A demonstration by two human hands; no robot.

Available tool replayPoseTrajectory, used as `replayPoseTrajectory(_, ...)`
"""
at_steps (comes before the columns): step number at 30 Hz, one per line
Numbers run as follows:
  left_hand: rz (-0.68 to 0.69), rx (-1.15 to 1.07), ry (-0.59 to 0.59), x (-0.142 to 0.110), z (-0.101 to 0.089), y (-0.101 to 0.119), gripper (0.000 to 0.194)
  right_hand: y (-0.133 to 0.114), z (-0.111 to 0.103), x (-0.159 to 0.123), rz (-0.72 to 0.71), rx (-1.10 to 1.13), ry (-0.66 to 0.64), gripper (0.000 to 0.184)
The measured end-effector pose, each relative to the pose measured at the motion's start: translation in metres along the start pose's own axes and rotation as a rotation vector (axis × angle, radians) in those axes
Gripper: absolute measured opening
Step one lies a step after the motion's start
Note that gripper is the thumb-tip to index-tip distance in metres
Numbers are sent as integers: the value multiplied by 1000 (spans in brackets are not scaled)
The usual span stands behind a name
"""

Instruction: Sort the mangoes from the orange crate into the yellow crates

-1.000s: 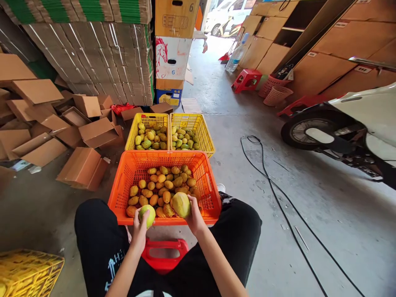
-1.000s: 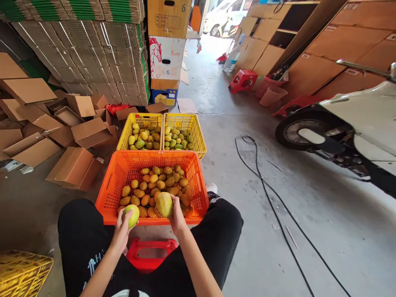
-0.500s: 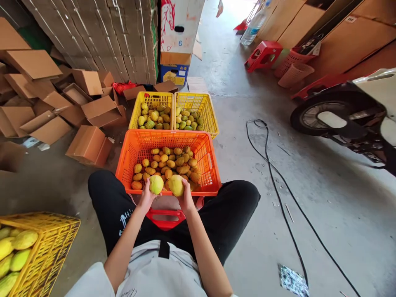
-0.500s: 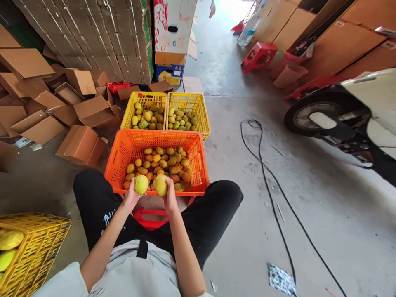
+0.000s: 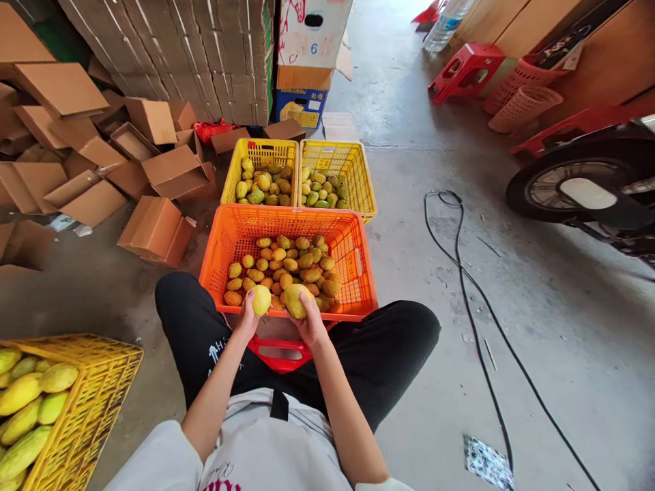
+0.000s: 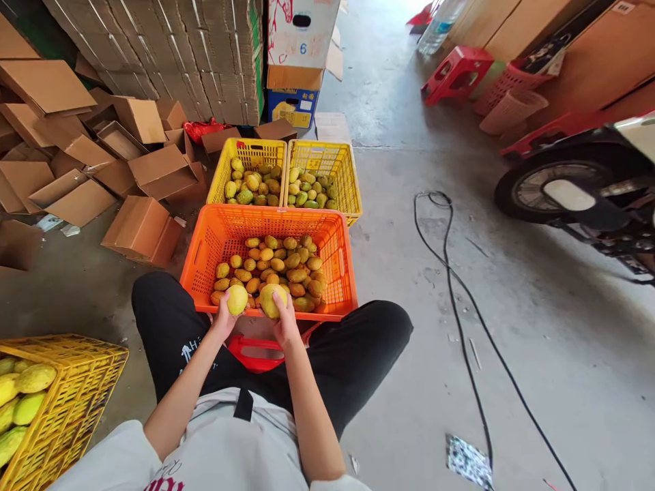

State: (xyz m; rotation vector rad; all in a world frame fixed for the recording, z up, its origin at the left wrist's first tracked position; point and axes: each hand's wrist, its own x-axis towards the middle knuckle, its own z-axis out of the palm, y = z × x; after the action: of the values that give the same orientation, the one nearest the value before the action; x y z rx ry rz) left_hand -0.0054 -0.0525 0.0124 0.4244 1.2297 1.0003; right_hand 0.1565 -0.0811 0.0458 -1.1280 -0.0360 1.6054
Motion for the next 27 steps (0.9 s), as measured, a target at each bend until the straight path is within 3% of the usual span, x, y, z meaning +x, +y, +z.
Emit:
replayPoseTrajectory(6,-69,-7,58,0,-2,-2,56,-10,-15,-17,-45,58,67,46)
replayPoseTrajectory(14,-109,-39,-28,-8,2,2,58,-14,-34,7,5,71,66,38)
replayPoseTrajectory(19,-127,-82,-13,-6,1,-1,61,-14,-34,14,7,71,36,41)
replayPoseTrajectory(27,-30,-54,-52,-12,-4,-7,64,2,-20,18,55,99,2,44)
